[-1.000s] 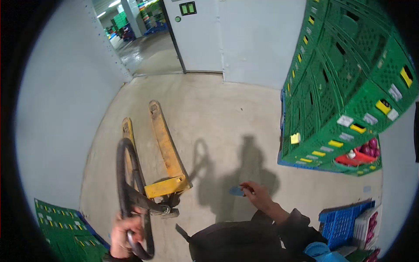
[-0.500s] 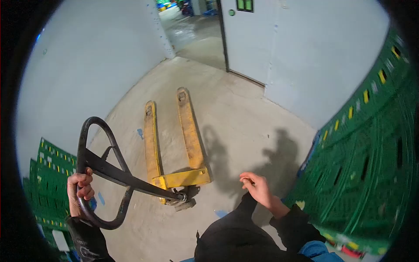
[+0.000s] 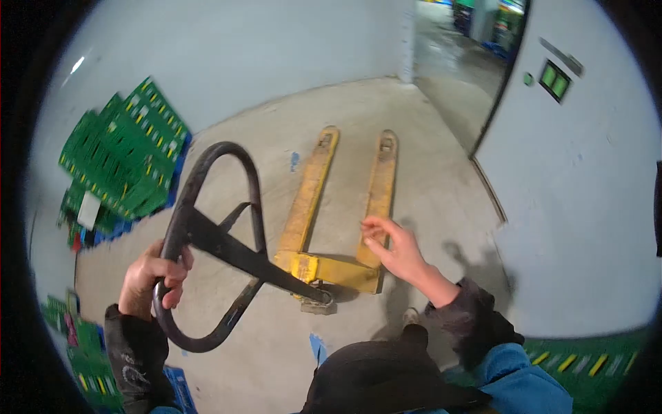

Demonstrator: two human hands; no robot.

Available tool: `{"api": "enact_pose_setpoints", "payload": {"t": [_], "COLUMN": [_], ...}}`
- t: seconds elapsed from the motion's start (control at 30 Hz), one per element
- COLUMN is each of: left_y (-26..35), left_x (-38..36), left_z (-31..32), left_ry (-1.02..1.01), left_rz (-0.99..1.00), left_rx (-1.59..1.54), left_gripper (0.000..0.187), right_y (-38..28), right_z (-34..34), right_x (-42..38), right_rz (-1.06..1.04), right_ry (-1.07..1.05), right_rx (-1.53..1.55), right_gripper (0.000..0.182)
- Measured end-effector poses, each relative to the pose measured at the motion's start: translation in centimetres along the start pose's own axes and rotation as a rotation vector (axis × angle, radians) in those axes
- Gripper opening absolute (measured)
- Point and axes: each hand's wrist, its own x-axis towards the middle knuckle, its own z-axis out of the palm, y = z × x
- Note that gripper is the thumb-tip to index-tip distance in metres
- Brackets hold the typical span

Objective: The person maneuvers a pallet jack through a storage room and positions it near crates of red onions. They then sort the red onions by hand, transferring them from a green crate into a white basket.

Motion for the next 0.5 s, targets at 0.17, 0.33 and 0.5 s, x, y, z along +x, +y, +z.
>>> {"api": "enact_pose_setpoints", "payload": {"t": [0.17, 0.33, 0.5], "left_y": [0.9, -1.6, -8.1], "left_x": [-2.4, -7.0, -8.3], "left_z": [0.9, 5.1, 7.3], "left_ry": [0.176, 0.69, 0.978], "left_rz": [-0.032, 0.287, 0.609], "left_rx": [0.332, 1.298, 0.92], "left_gripper": [0.033, 0.056, 0.06], "right_y": [-5.0, -8.7, -11.2], "right_z": [6.7, 12.0, 14.6], "right_x": [10.9, 20.7, 23.9], "right_rz": [-0.428, -0.446, -0.336], "right_ry": [-0.132, -0.187, -0.473], "right_rx": [0.009, 0.28, 0.437], "right_gripper": [0.054, 0.064, 0.05]}}
